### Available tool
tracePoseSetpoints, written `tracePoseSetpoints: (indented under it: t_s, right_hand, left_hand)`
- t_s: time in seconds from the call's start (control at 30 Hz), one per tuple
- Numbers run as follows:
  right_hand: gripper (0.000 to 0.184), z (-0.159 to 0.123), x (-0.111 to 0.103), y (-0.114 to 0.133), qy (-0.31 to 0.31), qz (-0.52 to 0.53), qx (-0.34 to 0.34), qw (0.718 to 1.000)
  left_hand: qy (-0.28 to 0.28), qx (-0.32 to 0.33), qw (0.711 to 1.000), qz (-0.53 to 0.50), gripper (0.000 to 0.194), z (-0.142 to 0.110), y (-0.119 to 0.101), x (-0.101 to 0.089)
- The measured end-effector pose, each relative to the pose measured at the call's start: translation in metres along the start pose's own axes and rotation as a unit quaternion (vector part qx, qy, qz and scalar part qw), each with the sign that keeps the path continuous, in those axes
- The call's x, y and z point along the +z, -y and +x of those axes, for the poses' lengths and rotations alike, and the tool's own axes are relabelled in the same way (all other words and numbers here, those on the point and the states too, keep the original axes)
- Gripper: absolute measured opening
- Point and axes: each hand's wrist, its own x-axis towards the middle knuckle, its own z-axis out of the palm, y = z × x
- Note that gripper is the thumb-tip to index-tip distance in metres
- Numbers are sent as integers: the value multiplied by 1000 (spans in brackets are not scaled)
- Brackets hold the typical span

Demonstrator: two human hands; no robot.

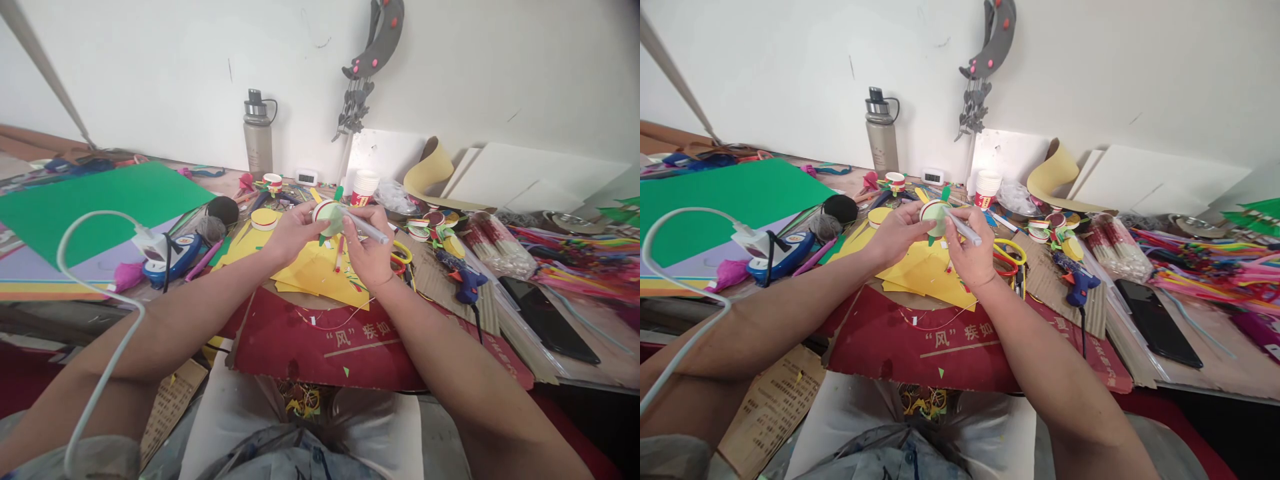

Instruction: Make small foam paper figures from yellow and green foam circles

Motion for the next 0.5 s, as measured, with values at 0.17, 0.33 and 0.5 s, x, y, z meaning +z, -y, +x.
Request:
tracePoseSetpoints:
  t_s: [0.17, 0.33, 0.5]
  right_hand:
    - [14, 1, 0, 0, -13, -1, -10, 1000]
    - [16, 1, -2, 0, 1, 5, 7, 1000]
    - [14, 2, -1, 0, -16, -18, -18, 1000]
  left_hand:
    - [-4, -1, 1000, 4, 32, -1, -2, 0]
    - [-7, -4, 1000, 5, 35, -1, -3, -1]
    - [-8, -4, 1000, 7, 35, -1, -4, -1]
